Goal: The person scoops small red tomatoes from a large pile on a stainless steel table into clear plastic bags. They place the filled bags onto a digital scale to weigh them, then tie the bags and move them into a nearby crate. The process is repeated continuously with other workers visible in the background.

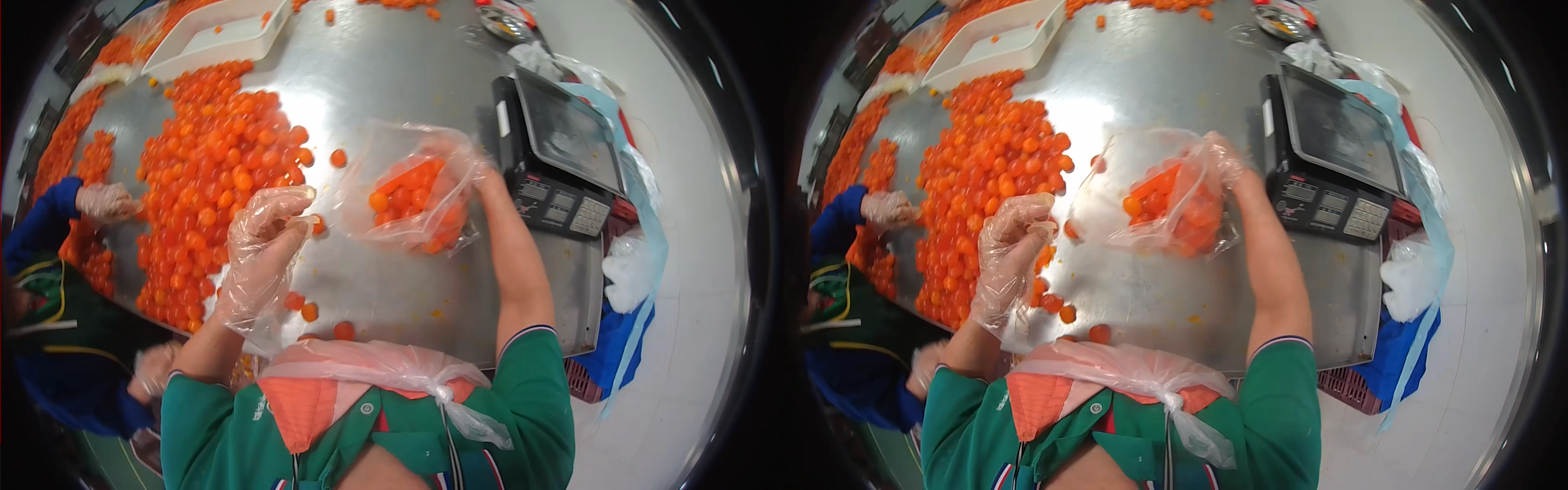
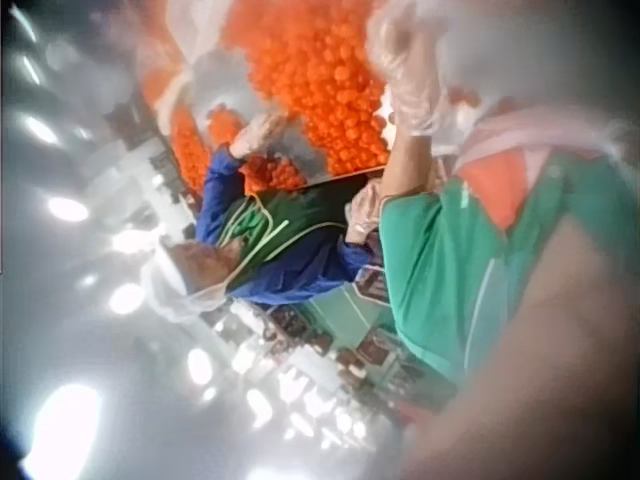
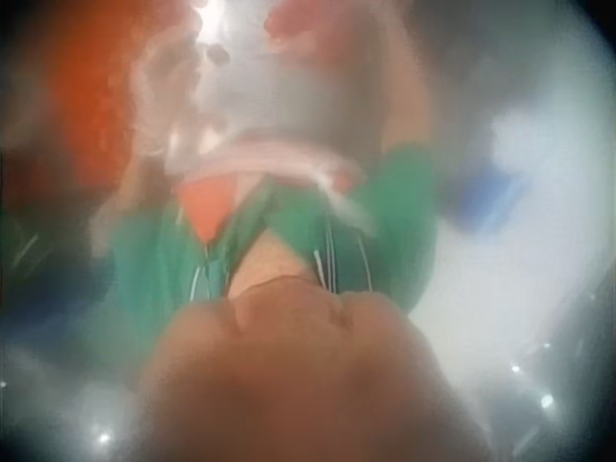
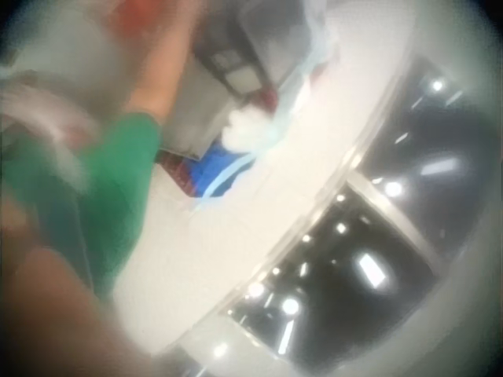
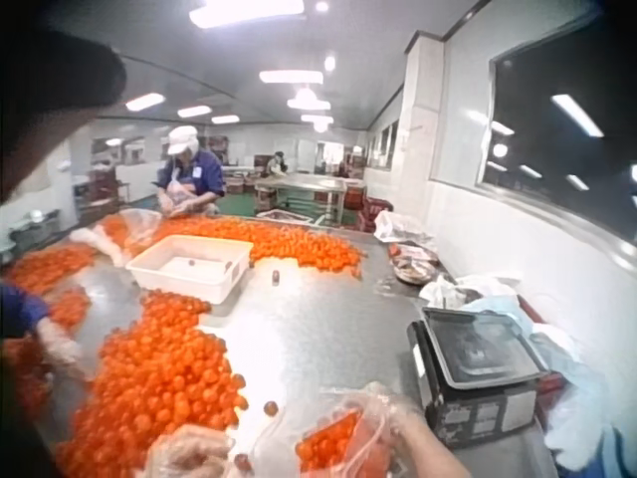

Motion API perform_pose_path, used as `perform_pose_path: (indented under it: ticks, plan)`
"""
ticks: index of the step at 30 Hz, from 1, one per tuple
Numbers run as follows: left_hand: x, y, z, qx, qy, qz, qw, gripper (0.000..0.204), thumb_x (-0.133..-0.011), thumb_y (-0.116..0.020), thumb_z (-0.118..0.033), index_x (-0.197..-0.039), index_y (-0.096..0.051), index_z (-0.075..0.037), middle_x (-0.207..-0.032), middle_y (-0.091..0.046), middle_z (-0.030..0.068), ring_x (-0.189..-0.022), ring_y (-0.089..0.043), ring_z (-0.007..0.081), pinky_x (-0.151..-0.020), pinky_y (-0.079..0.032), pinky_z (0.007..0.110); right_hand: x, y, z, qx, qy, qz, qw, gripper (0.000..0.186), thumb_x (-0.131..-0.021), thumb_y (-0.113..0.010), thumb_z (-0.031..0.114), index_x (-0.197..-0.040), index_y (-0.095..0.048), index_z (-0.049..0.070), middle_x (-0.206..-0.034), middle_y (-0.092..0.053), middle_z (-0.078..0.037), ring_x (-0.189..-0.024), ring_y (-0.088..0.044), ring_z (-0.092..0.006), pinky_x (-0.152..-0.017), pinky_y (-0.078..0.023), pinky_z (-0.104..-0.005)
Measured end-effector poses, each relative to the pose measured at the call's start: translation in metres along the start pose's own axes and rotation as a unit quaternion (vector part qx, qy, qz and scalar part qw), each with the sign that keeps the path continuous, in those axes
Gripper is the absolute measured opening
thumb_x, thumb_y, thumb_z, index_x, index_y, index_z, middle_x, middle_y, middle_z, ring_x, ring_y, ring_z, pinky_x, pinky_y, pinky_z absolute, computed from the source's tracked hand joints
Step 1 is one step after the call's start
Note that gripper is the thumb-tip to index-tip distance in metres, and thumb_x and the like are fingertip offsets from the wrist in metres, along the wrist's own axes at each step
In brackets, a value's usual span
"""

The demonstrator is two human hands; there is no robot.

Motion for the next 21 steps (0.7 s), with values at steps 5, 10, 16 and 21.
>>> perform_pose_path:
  ticks: [5, 10, 16, 21]
  plan:
    - [0.043, -0.006, -0.002, -0.37, -0.172, 0.276, 0.87, 0.037, -0.075, -0.068, 0.001, -0.108, -0.067, -0.015, -0.125, -0.059, 0.0092, -0.105, -0.06, 0.0273, -0.086, -0.05, 0.037, 0.003, 0.024, -0.038, 0.165, 0.036, -0.081, 0.982, 0.016, -0.085, -0.065, 0.018, -0.088, -0.071, 0.003, -0.078, -0.068, -0.005, -0.073, -0.061, -0.0138, -0.069, -0.051, -0.0323]
    - [0.108, -0.03, 0.036, -0.453, -0.184, 0.422, 0.763, 0.04, -0.08, -0.067, -0.021, -0.12, -0.065, -0.027, -0.136, -0.052, 0.01, -0.116, -0.055, 0.0343, -0.091, -0.048, 0.045, 0.113, 0.083, 0.107, -0.104, 0.243, -0.398, 0.878, 0.021, -0.083, -0.068, 0.0, -0.104, -0.068, 0.002, -0.097, -0.065, -0.005, -0.089, -0.061, -0.0139, -0.078, -0.05, -0.0297]
    - [0.134, -0.078, 0.041, -0.398, -0.331, 0.524, 0.676, 0.034, -0.086, -0.057, -0.027, -0.119, -0.065, -0.026, -0.138, -0.05, 0.0081, -0.122, -0.05, 0.0324, -0.094, -0.046, 0.044, 0.175, -0.008, 0.264, 0.277, 0.346, -0.197, 0.874, 0.031, -0.083, -0.067, 0.0, -0.114, -0.064, 0.0, -0.104, -0.064, -0.014, -0.096, -0.062, -0.0279, -0.087, -0.049, -0.034]
    - [0.152, -0.081, 0.066, -0.404, -0.305, 0.574, 0.644, 0.023, -0.083, -0.058, -0.026, -0.101, -0.069, -0.016, -0.123, -0.058, 0.0051, -0.114, -0.054, 0.0241, -0.09, -0.047, 0.041, 0.185, -0.031, 0.263, 0.4, 0.334, -0.255, 0.815, 0.037, -0.081, -0.069, 0.0, -0.117, -0.064, 0.001, -0.116, -0.061, -0.018, -0.105, -0.058, -0.0349, -0.091, -0.048, -0.0421]
Point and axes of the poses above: each hand's wrist, its own x-axis away from the middle knuckle, its own y-axis out of the back of the hand, z = x × y, the point moved 10 cm from there along -x, towards the middle knuckle
